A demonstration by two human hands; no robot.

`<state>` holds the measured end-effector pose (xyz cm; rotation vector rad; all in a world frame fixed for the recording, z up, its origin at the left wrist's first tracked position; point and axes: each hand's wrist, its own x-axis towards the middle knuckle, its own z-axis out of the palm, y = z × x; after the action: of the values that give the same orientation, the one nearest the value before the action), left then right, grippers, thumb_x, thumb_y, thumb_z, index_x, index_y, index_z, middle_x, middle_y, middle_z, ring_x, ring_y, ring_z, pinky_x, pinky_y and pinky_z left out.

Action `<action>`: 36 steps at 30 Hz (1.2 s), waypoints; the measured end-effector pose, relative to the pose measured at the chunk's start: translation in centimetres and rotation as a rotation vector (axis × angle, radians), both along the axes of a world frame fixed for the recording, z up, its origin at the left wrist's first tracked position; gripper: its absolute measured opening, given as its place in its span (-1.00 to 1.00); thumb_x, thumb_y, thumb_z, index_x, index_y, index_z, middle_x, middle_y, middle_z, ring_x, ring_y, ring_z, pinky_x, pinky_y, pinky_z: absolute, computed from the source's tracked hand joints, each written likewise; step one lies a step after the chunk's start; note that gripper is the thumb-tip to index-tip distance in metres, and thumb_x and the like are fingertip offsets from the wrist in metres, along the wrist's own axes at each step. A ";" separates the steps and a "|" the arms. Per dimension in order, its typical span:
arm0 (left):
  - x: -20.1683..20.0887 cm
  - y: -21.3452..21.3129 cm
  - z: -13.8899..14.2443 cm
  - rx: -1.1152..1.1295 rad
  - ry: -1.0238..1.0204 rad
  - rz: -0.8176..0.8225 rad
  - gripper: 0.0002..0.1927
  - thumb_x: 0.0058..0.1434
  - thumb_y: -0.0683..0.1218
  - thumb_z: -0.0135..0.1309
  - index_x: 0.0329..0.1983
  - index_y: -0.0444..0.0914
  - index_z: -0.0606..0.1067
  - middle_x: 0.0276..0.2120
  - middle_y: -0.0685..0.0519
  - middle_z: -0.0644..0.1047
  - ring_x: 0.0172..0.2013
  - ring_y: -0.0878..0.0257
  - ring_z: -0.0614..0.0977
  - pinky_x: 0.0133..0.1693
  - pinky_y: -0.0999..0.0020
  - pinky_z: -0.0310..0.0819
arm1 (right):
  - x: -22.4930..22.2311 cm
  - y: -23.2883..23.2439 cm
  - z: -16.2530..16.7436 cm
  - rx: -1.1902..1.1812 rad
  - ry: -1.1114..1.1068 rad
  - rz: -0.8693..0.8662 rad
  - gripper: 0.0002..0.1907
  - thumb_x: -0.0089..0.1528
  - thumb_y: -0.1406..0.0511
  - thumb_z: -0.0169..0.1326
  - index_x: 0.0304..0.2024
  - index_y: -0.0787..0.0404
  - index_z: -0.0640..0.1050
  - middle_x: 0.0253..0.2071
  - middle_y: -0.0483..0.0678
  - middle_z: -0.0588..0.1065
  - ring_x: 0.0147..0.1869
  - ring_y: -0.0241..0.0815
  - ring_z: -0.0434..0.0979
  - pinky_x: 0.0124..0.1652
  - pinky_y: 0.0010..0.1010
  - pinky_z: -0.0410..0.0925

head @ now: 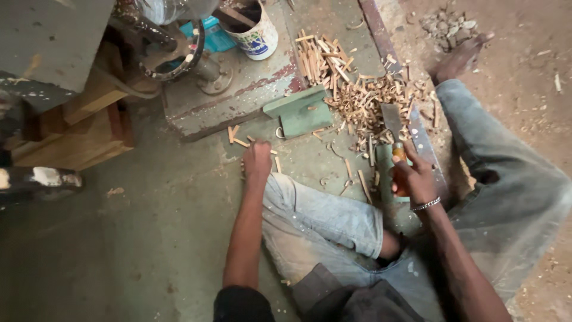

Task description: The person sits on the floor and uses a chisel to shave and shape small wooden pieces held against a green wooden jig, producing wood shavings that pile up beside the work. They repeatedly reposition the wood pieces and continue chiseling throughout the episode.

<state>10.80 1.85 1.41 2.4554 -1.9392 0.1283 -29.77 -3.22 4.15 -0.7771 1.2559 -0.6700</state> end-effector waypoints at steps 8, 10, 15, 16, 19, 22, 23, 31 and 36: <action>-1.7 -1.4 1.9 -0.138 0.386 0.152 -0.90 0.09 -0.17 0.23 -0.32 -0.24 0.66 -0.36 -0.12 0.64 -0.28 -0.04 0.69 -0.25 0.10 0.55 | -0.4 -0.3 -1.3 -0.007 -0.008 -0.028 -0.29 0.30 0.25 0.08 0.51 -0.07 0.24 -0.53 -0.07 0.44 -0.66 -0.23 0.40 -0.65 -0.37 0.26; -2.9 -3.0 1.8 -0.210 0.709 0.388 -0.87 0.22 -0.04 0.25 -0.32 -0.19 0.69 -0.44 -0.09 0.66 -0.38 0.06 0.73 -0.30 0.17 0.54 | -0.6 0.0 -1.9 -0.044 0.006 -0.020 -0.31 0.30 0.25 0.09 0.50 -0.03 0.27 -0.54 -0.05 0.44 -0.67 -0.23 0.39 -0.65 -0.39 0.27; -5.5 -8.6 1.1 -0.385 0.772 0.295 -0.92 0.01 -0.11 0.31 -0.42 -0.18 0.67 -0.46 -0.05 0.66 -0.44 0.09 0.72 -0.32 0.21 0.57 | -0.8 0.3 -2.6 -0.154 0.048 0.012 -0.31 0.29 0.27 0.08 0.48 0.02 0.26 -0.56 -0.06 0.44 -0.69 -0.26 0.40 -0.69 -0.42 0.27; -6.0 -9.4 1.0 -0.390 0.704 0.300 -0.92 -0.01 -0.11 0.34 -0.45 -0.18 0.69 -0.47 -0.07 0.65 -0.46 0.07 0.70 -0.31 0.19 0.56 | -0.8 0.4 -2.6 -0.165 0.061 0.023 -0.31 0.29 0.27 0.08 0.47 0.03 0.26 -0.57 -0.05 0.45 -0.70 -0.25 0.41 -0.70 -0.41 0.27; -7.2 -11.3 0.9 -0.470 0.685 0.404 -0.95 -0.06 -0.11 0.34 -0.49 -0.14 0.71 -0.50 -0.06 0.65 -0.48 0.07 0.70 -0.34 0.22 0.58 | -1.1 0.8 -2.3 -0.136 0.126 0.048 -0.33 0.27 0.27 0.09 0.45 0.06 0.29 -0.58 -0.07 0.45 -0.71 -0.24 0.42 -0.70 -0.38 0.26; -7.6 -11.8 0.9 -0.407 0.689 0.391 -0.86 -0.02 -0.04 0.39 -0.47 -0.18 0.69 -0.51 -0.08 0.62 -0.51 0.03 0.68 -0.40 0.17 0.54 | -0.6 1.5 -2.1 -0.234 0.098 0.041 -0.32 0.30 0.26 0.10 0.46 0.09 0.25 -0.58 -0.10 0.42 -0.69 -0.29 0.39 -0.67 -0.41 0.30; -7.6 -11.7 0.9 -0.457 0.716 0.375 -0.84 0.01 -0.02 0.38 -0.45 -0.19 0.67 -0.51 -0.07 0.62 -0.51 0.05 0.69 -0.39 0.18 0.54 | -0.4 1.9 -1.9 -0.240 0.115 0.048 -0.33 0.30 0.25 0.07 0.46 0.08 0.25 -0.59 -0.10 0.41 -0.70 -0.29 0.38 -0.68 -0.41 0.29; -7.8 -5.5 -1.3 -0.522 0.808 0.327 -0.68 0.35 0.04 0.21 -0.32 -0.33 0.61 -0.46 -0.18 0.57 -0.41 -0.04 0.60 -0.28 0.11 0.45 | 5.9 5.6 -0.6 -0.365 0.104 0.178 -0.36 0.34 0.23 -0.02 0.49 0.03 0.23 -0.59 -0.20 0.38 -0.67 -0.38 0.31 -0.65 -0.45 0.28; -10.3 -0.8 -1.0 -0.633 0.899 0.121 -0.75 0.37 -0.06 0.06 -0.05 -0.30 0.60 -0.20 -0.14 0.64 -0.17 -0.03 0.67 -0.10 0.12 0.52 | 11.2 7.2 -1.4 -0.532 0.236 0.242 -0.42 0.38 0.22 -0.04 0.45 0.18 0.30 -0.58 -0.05 0.39 -0.57 -0.32 0.36 -0.51 -0.42 0.32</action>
<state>0.52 1.09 0.37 1.7365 -1.1293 -0.2737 -18.56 3.99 2.73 -1.4582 1.1765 -0.7367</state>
